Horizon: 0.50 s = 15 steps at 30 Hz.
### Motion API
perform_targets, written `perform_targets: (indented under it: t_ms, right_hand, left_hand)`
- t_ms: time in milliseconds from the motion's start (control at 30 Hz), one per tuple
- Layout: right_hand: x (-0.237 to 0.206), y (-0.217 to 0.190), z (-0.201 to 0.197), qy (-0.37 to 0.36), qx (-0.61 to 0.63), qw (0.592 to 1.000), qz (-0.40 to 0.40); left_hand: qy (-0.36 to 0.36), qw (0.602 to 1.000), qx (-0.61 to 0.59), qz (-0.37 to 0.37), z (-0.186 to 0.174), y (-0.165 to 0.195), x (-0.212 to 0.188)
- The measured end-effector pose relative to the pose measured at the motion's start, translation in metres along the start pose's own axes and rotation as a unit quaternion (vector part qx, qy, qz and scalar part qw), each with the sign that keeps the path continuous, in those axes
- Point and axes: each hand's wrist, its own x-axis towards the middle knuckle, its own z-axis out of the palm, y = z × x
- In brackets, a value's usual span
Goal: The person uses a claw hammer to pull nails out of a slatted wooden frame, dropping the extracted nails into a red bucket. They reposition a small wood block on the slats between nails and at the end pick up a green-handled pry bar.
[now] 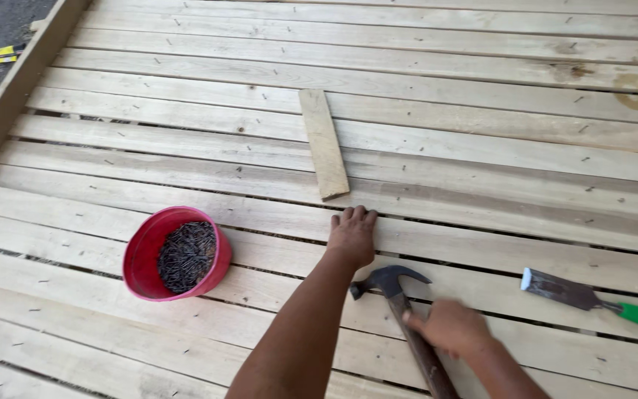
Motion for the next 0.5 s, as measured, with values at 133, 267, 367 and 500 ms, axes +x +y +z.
perform_targets:
  t_ms: [133, 267, 367, 500]
  right_hand:
    - [0.019, -0.018, -0.032, 0.188, -0.035, 0.982, 0.003]
    - [0.044, -0.018, -0.052, 0.256, -0.124, 0.956, -0.074]
    - [0.051, -0.012, -0.060, 0.205, -0.144, 0.966, -0.065]
    - [0.052, -0.018, -0.063, 0.169, -0.123, 0.977, -0.053]
  left_hand:
    - [0.041, 0.999, 0.004, 0.014, 0.002, -0.004, 0.001]
    - [0.026, 0.999, 0.025, 0.015, -0.007, -0.006, 0.003]
    - [-0.008, 0.999, 0.050, 0.011, -0.018, -0.004, 0.010]
    - [-0.049, 0.994, 0.096, 0.031, -0.027, -0.005, 0.015]
